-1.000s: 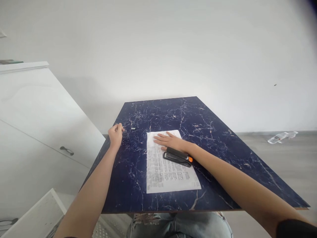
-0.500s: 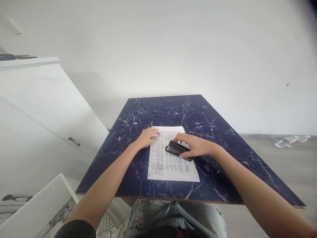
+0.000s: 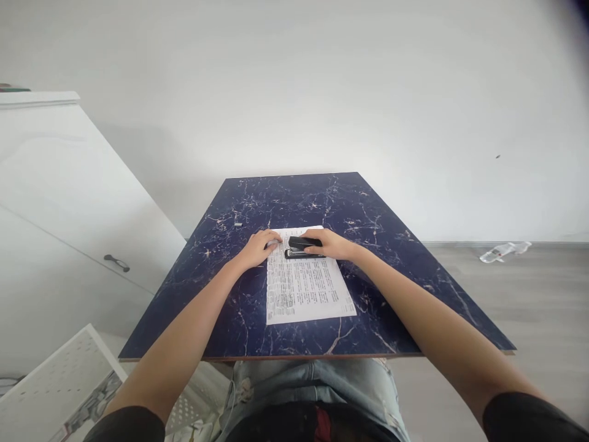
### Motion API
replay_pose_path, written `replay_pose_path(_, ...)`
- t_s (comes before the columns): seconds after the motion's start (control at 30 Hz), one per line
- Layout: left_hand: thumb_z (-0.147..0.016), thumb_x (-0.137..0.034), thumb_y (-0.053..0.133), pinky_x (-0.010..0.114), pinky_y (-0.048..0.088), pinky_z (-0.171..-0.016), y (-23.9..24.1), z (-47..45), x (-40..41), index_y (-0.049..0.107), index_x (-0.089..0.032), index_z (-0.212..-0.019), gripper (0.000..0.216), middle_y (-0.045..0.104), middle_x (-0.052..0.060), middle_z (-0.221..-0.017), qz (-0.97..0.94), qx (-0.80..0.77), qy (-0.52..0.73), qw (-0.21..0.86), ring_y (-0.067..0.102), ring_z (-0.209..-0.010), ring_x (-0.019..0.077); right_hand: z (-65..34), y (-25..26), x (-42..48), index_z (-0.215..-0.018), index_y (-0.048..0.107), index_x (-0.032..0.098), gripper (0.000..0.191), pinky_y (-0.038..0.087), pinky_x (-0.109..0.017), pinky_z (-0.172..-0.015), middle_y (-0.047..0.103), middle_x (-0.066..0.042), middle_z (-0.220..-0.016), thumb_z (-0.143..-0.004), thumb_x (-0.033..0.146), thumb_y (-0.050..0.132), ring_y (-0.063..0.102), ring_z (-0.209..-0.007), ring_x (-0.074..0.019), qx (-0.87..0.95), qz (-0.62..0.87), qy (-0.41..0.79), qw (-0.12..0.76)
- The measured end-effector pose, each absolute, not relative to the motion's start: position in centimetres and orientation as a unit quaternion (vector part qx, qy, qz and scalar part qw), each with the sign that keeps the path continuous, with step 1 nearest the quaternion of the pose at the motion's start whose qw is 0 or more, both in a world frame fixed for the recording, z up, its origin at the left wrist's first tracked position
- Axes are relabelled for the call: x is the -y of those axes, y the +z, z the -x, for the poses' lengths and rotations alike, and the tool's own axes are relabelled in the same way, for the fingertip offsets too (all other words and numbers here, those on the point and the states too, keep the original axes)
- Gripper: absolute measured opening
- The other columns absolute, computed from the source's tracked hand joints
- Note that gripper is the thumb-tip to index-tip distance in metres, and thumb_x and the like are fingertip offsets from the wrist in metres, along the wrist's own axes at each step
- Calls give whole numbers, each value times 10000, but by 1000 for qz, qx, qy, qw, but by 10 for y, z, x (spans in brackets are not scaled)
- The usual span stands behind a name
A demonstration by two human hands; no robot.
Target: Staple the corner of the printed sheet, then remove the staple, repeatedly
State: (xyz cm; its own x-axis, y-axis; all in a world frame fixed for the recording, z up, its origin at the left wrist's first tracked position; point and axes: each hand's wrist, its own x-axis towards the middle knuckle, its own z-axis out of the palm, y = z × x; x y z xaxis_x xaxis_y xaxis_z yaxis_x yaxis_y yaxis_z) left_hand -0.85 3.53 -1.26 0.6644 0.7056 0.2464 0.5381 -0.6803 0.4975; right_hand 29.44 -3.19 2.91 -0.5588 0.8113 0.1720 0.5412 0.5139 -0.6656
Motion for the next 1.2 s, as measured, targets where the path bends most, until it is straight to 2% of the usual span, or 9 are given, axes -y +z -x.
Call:
replay_pose_path(0.1, -1004, -194, 539, 563, 404, -1152, -15, 9, -38, 764, -265, -1200, 306, 713, 82, -1342, -889, -347, 220, 203, 607, -1242, 313, -313, 25, 32, -1480, 677, 255, 546, 540, -526, -1132, 689, -110, -1499, -979, 469, 719, 668, -1336, -314, 780, 374, 426, 267)
replay_pose_path(0.17, -999, -165, 523, 569, 393, -1164, -16, 8, -39, 770, -270, -1181, 325, 716, 74, -1341, -884, -349, 226, 212, 605, -1249, 310, -323, 21, 34, -1493, 674, 280, 536, 540, -537, -1151, 700, -83, -1492, -984, 442, 720, 678, -1338, -305, 742, 347, 506, 270)
replay_pose_path(0.33, -1004, -152, 486, 585, 360, -1204, -20, 8, -42, 787, -270, -1124, 344, 723, 63, -1341, -866, -353, 250, 252, 596, -1284, 314, -335, 12, 30, -1473, 696, 292, 456, 570, -541, -1128, 730, -74, -1451, -1039, 410, 622, 702, -1308, -290, 730, 359, 521, 258)
replay_pose_path(0.47, -1101, -361, 446, 536, 415, -1198, -23, 9, -44, 745, -254, -1239, 347, 750, 83, -1303, -836, -355, 289, 302, 641, -1277, 301, -339, 4, 22, -1564, 600, 253, 548, 557, -540, -1153, 685, -94, -1510, -1027, 359, 635, 674, -1366, -274, 712, 340, 556, 261)
replay_pose_path(0.57, -1145, -578, 216, 454, 486, -1163, -25, 9, -44, 679, -209, -1336, 622, 760, 123, -1295, -804, -357, 330, 342, 688, -1263, 266, -340, 1, 21, -1581, 578, 258, 562, 546, -552, -1168, 691, -93, -1500, -1028, 338, 639, 675, -1370, -269, 698, 338, 572, 267)
replay_pose_path(0.73, -1043, -834, 206, 451, 483, -1176, -24, 6, -42, 736, -183, -1189, 852, 802, 140, -1190, -751, -346, 380, 414, 720, -1213, 278, -340, 1, 23, -1484, 676, 290, 477, 543, -559, -1171, 695, -70, -1499, -1011, 354, 665, 677, -1366, -273, 691, 348, 571, 274)
replay_pose_path(0.93, -1031, -845, 245, 455, 470, -1186, -18, 6, -40, 791, -200, -1104, 848, 805, 121, -1170, -753, -350, 368, 418, 719, -1200, 282, -328, 12, 31, -1506, 657, 274, 544, 598, -503, -1087, 694, -84, -1502, -998, 471, 670, 701, -1323, -291, 748, 353, 484, 284)
replay_pose_path(1.1, -1034, -729, 497, 487, 424, -1239, -11, 2, -32, 794, -219, -1056, 591, 783, 100, -1245, -702, -389, 438, 405, 669, -1290, 294, -301, 16, 40, -1235, 820, 213, 391, 638, -452, -863, 838, -71, -1066, -915, 432, 772, 790, -951, -296, 805, 425, 321, 261)
replay_pose_path(1.2, -1080, -701, 404, 492, 504, -1184, -7, -6, -25, 719, -217, -1173, 585, 718, 136, -1401, -651, -391, 484, 435, 663, -1346, 288, -291, 14, 46, -1283, 797, 215, 352, 623, -502, -952, 827, -94, -1176, -962, 326, 706, 779, -1061, -318, 816, 443, 191, 319)
